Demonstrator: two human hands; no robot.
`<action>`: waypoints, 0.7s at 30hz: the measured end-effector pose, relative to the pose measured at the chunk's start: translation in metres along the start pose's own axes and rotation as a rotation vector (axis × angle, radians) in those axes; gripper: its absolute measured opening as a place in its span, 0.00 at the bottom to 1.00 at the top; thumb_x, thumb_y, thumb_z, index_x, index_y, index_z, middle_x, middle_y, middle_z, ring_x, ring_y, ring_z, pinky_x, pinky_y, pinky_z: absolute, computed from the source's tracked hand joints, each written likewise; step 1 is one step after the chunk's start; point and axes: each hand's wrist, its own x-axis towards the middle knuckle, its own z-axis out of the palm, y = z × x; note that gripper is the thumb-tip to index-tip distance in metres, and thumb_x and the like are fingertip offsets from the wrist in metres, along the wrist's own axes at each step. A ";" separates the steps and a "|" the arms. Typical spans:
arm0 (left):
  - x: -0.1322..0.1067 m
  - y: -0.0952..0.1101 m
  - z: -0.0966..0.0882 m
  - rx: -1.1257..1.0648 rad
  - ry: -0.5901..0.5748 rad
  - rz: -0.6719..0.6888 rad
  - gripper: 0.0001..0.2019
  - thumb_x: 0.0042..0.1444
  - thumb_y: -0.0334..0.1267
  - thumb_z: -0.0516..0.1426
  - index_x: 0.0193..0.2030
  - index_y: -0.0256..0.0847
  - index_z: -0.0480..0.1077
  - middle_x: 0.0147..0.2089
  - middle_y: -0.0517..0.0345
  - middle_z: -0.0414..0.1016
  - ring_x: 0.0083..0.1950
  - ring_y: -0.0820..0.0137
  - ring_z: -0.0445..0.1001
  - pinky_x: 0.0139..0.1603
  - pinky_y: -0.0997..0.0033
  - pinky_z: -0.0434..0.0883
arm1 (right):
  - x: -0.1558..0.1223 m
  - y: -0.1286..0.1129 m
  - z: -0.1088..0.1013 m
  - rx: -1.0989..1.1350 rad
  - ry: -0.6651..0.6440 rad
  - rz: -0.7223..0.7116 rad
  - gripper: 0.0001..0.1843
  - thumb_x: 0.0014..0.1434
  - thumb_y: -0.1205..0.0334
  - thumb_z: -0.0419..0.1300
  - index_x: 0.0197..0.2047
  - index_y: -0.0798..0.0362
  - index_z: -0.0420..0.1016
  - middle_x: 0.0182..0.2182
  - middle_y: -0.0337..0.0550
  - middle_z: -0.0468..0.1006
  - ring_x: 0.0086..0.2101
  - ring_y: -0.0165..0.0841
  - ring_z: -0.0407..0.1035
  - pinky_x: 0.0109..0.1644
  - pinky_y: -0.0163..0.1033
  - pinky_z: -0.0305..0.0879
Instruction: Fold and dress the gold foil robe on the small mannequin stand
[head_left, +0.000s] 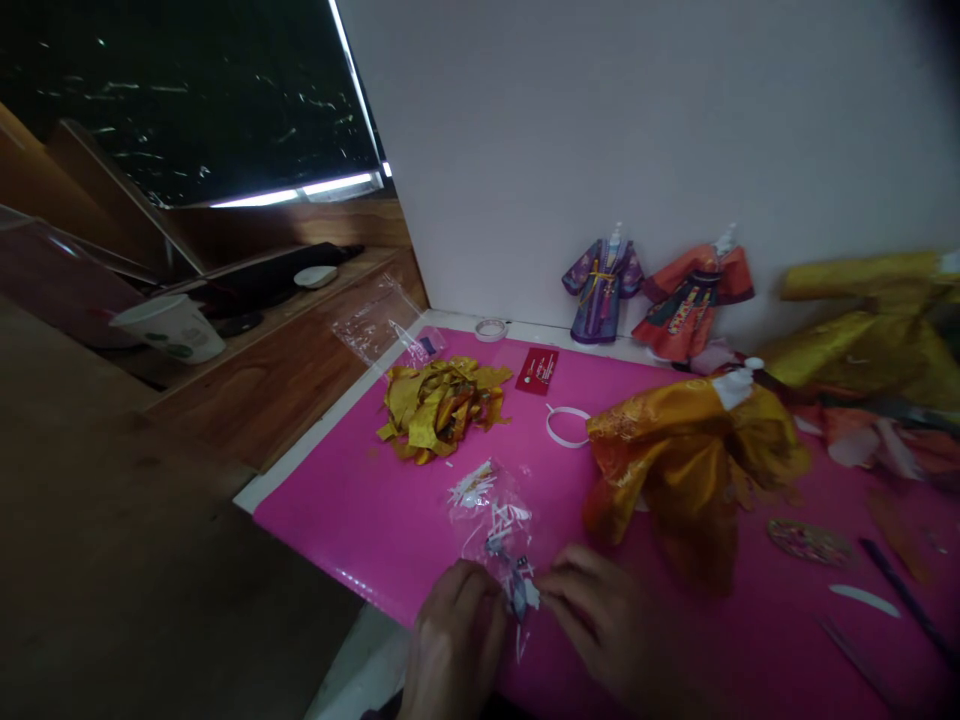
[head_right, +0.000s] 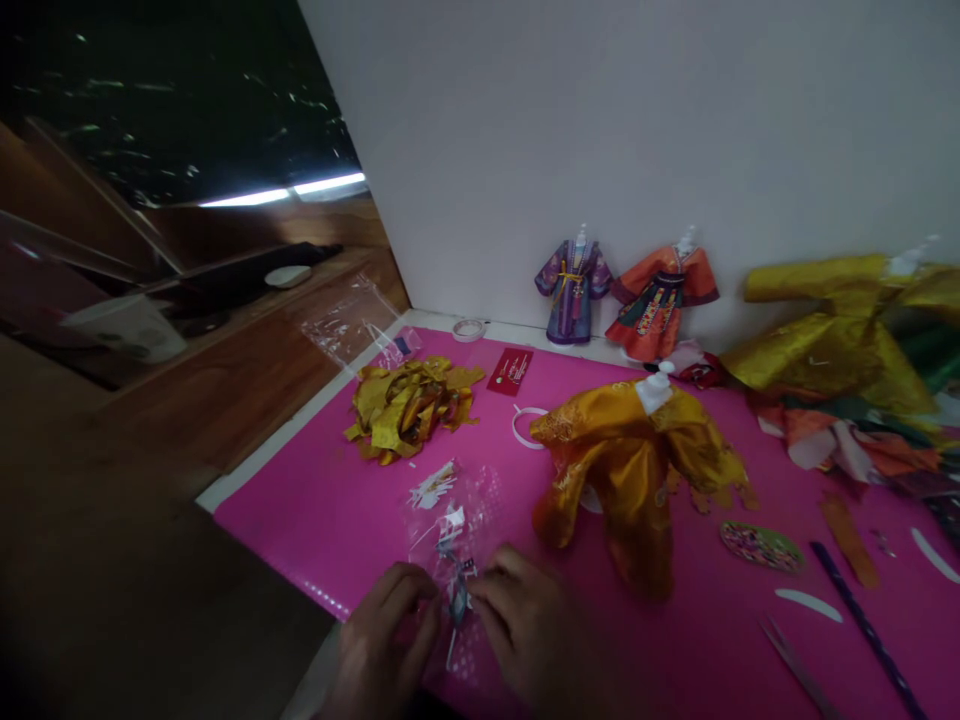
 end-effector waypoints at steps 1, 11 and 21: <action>0.003 0.003 -0.002 -0.011 0.009 -0.009 0.08 0.64 0.28 0.53 0.36 0.44 0.67 0.33 0.58 0.73 0.33 0.68 0.76 0.34 0.70 0.73 | 0.000 -0.004 0.000 -0.016 0.009 -0.011 0.13 0.69 0.65 0.50 0.41 0.47 0.77 0.35 0.40 0.76 0.33 0.32 0.74 0.37 0.36 0.69; 0.025 0.022 -0.016 -0.060 0.086 0.012 0.08 0.61 0.26 0.53 0.35 0.44 0.65 0.32 0.59 0.72 0.33 0.69 0.74 0.34 0.72 0.73 | 0.008 -0.019 -0.017 -0.284 0.156 -0.197 0.14 0.69 0.68 0.49 0.45 0.48 0.76 0.31 0.39 0.79 0.29 0.33 0.75 0.31 0.37 0.65; 0.034 0.029 -0.028 -0.215 -0.002 -0.048 0.09 0.58 0.24 0.53 0.35 0.44 0.64 0.35 0.59 0.73 0.38 0.67 0.75 0.38 0.69 0.73 | 0.020 -0.034 -0.031 -0.290 0.169 -0.231 0.18 0.65 0.73 0.45 0.38 0.49 0.75 0.32 0.40 0.81 0.28 0.33 0.76 0.28 0.36 0.65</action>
